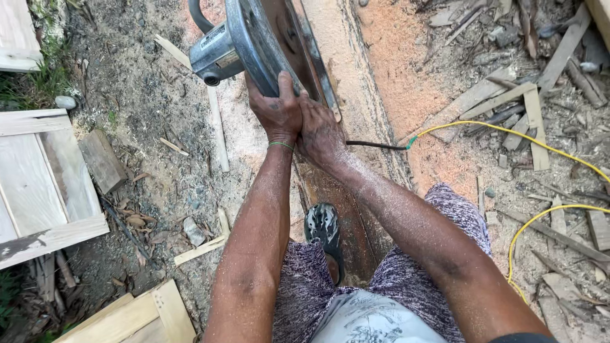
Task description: The person uses a circular saw to cut a long plank of wood placed on the ground. They guide the saw along the length of the plank, creating sawdust as the blade cuts through the wood.
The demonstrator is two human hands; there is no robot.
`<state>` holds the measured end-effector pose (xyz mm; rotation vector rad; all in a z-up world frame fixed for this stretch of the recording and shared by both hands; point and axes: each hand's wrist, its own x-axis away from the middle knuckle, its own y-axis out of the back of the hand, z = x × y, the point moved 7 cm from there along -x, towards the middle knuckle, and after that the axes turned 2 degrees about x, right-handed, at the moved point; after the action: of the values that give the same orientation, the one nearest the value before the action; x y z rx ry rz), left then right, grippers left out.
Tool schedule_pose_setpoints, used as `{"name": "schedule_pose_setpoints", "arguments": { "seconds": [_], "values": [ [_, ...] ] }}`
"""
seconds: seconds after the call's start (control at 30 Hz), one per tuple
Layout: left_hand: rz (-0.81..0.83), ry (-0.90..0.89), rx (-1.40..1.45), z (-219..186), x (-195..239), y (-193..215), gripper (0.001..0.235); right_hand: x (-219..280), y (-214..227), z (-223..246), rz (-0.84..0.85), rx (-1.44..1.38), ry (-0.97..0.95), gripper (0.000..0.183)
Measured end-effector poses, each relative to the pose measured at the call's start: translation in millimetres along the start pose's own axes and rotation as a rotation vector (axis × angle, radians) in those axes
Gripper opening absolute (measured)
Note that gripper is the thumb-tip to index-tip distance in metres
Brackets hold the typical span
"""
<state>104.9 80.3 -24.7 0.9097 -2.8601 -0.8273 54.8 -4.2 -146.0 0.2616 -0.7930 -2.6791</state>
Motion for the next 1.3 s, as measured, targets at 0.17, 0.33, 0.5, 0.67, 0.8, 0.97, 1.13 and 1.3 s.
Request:
{"name": "schedule_pose_setpoints", "arguments": {
  "seconds": [0.17,0.33,0.5,0.67,0.8,0.97,1.13,1.3],
  "values": [
    [-0.006,0.005,-0.007,-3.5,-0.8,2.3,0.045,-5.7,27.1,15.1,0.055,0.079,0.044,0.088],
    [-0.027,-0.05,0.003,-8.5,0.3,3.9,0.044,-9.7,41.9,25.6,0.081,0.046,0.048,0.083],
    [-0.012,-0.028,-0.016,-7.5,-3.6,2.6,0.043,-13.9,50.9,32.2,0.072,0.044,0.09,0.09],
    [-0.033,-0.031,0.036,-9.3,-9.0,1.8,0.05,-21.4,56.6,33.5,0.11,0.048,0.081,0.09],
    [-0.021,-0.024,0.017,-9.0,-7.1,2.1,0.049,-18.2,56.6,35.0,0.129,0.099,0.086,0.089],
    [-0.016,0.005,-0.011,-7.9,-11.7,-0.2,0.046,-25.2,50.4,29.0,0.123,0.105,0.063,0.085],
    [-0.01,0.003,0.032,-7.3,-16.5,-2.4,0.046,-29.4,46.7,22.8,0.108,0.124,0.072,0.083],
    [-0.013,-0.021,0.009,-8.4,-18.7,-2.2,0.047,-29.8,46.7,24.3,0.094,0.109,0.107,0.084]
  ]
}}
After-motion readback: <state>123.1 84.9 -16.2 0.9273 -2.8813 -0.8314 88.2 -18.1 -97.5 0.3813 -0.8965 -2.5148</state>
